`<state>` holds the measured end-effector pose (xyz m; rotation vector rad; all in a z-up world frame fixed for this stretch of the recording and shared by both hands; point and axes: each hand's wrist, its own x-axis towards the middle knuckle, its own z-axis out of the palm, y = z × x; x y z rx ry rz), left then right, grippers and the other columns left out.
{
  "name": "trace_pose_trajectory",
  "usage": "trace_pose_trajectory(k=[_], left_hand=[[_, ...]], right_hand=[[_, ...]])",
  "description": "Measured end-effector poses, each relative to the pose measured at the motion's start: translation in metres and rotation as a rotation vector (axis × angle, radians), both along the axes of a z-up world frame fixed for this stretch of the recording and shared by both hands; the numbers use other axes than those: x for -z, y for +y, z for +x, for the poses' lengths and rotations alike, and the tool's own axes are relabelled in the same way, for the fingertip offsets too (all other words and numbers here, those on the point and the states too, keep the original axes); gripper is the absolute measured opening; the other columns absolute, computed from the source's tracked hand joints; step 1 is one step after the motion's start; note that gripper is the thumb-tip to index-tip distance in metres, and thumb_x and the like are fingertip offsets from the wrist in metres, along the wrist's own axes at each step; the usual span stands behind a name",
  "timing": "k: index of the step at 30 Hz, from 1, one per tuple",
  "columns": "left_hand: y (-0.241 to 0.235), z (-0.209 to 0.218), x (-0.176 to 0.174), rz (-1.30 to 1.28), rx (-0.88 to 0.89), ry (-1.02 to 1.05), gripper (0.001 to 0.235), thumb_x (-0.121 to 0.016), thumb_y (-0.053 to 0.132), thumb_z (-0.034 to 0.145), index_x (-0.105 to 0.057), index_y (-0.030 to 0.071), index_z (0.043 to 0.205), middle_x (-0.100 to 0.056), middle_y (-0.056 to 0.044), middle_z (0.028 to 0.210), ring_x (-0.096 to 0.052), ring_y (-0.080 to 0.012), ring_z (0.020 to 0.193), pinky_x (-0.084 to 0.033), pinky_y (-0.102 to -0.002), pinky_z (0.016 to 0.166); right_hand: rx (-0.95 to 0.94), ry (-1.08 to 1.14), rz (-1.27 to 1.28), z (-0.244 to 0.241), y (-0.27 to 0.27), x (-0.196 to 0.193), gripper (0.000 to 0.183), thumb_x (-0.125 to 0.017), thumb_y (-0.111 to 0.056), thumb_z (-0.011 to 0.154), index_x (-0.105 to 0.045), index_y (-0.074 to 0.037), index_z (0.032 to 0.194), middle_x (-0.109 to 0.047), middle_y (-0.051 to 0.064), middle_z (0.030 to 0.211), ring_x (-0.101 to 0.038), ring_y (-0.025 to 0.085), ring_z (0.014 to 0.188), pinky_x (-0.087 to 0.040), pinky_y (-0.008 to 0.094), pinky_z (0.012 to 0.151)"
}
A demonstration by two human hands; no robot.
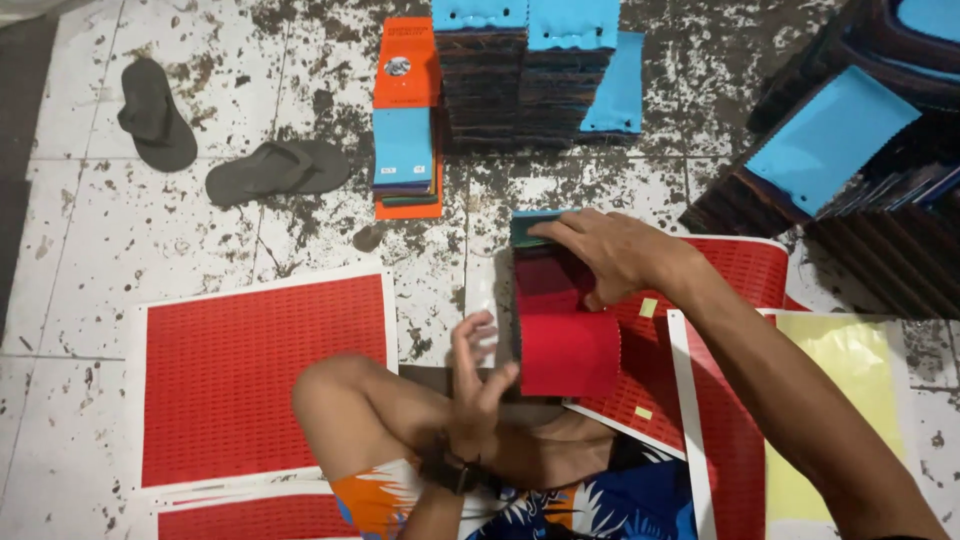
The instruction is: The person sits on the floor and assembles notebooks by inserting small colored paper tabs into the edges of stacked paper sheets. They handle red, green, and blue paper stacks, placing the tabs into the perforated edges and then stacking the completed notebooks.
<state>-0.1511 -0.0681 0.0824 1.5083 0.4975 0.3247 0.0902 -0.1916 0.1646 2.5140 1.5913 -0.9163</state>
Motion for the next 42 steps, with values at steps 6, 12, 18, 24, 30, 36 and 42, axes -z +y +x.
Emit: trace_pose_trajectory(k=[6, 12, 18, 24, 30, 36, 42], left_hand=[[-0.021, -0.016, 0.034, -0.206, 0.121, 0.198, 0.072, -0.073, 0.021, 0.073, -0.040, 0.018, 0.136, -0.050, -0.010, 0.137, -0.052, -0.0258, 0.127, -0.046, -0.041, 0.102], [-0.022, -0.014, 0.023, -0.007, 0.068, 0.201, 0.053, -0.073, 0.027, 0.071, -0.054, 0.012, 0.118, -0.062, -0.008, 0.114, -0.061, -0.0220, 0.107, -0.049, -0.035, 0.096], [-0.029, -0.018, 0.021, 0.209, -0.009, 0.144, 0.044, -0.072, 0.032, 0.073, -0.059, 0.011, 0.110, -0.064, -0.005, 0.105, -0.061, -0.0212, 0.092, -0.052, -0.034, 0.082], [-0.034, -0.019, 0.032, 0.128, -0.053, 0.093, 0.039, -0.075, 0.028, 0.075, -0.059, 0.009, 0.105, -0.062, -0.005, 0.091, -0.058, -0.0170, 0.076, -0.050, -0.030, 0.065], [-0.038, -0.016, 0.043, -0.024, -0.043, 0.003, 0.036, -0.080, 0.009, 0.079, -0.053, 0.007, 0.103, -0.068, -0.008, 0.082, -0.069, -0.0150, 0.069, -0.054, -0.026, 0.055], [-0.021, -0.014, 0.030, -0.266, -0.010, -0.003, 0.040, -0.048, 0.024, 0.081, -0.059, 0.004, 0.115, -0.058, -0.006, 0.098, -0.055, -0.0155, 0.089, -0.046, -0.029, 0.079], [-0.011, 0.019, -0.024, -0.060, 0.108, 0.250, 0.049, -0.060, 0.035, 0.089, -0.054, 0.012, 0.132, -0.063, -0.008, 0.116, -0.063, -0.0191, 0.098, -0.054, -0.032, 0.084]], right_hand=[[-0.003, -0.120, 0.150, 0.008, 0.000, 0.023, 0.085, -0.070, -0.021, 0.088, -0.027, -0.016, 0.161, -0.063, 0.026, 0.126, -0.070, 0.033, 0.085, -0.062, 0.042, 0.067], [0.100, 0.027, 0.156, 0.013, 0.005, 0.018, 0.087, -0.061, -0.055, 0.090, -0.029, -0.007, 0.155, -0.064, 0.026, 0.117, -0.070, 0.036, 0.082, -0.060, 0.046, 0.070], [0.139, -0.058, 0.417, 0.006, -0.008, 0.013, 0.024, -0.071, -0.009, 0.091, -0.072, -0.007, 0.115, -0.078, 0.012, 0.095, -0.075, 0.026, 0.073, -0.060, 0.037, 0.061], [0.079, -0.159, 0.517, -0.072, -0.043, -0.050, 0.019, -0.071, -0.001, 0.088, -0.072, -0.010, 0.104, -0.078, 0.005, 0.073, -0.074, 0.019, 0.055, -0.064, 0.025, 0.046], [-0.010, -0.268, 0.514, -0.137, -0.082, 0.000, 0.035, -0.077, -0.024, 0.085, -0.070, -0.015, 0.118, -0.072, 0.010, 0.120, -0.067, 0.028, 0.104, -0.057, 0.043, 0.086], [0.098, -0.424, 0.828, -0.159, -0.082, 0.032, 0.022, -0.074, -0.030, 0.095, -0.071, -0.010, 0.104, -0.066, 0.012, 0.124, -0.063, 0.033, 0.110, -0.051, 0.045, 0.087], [0.226, -0.373, 1.039, -0.165, -0.077, 0.050, 0.016, -0.074, -0.024, 0.093, -0.071, -0.008, 0.094, -0.068, 0.017, 0.122, -0.067, 0.036, 0.102, -0.052, 0.049, 0.085]])
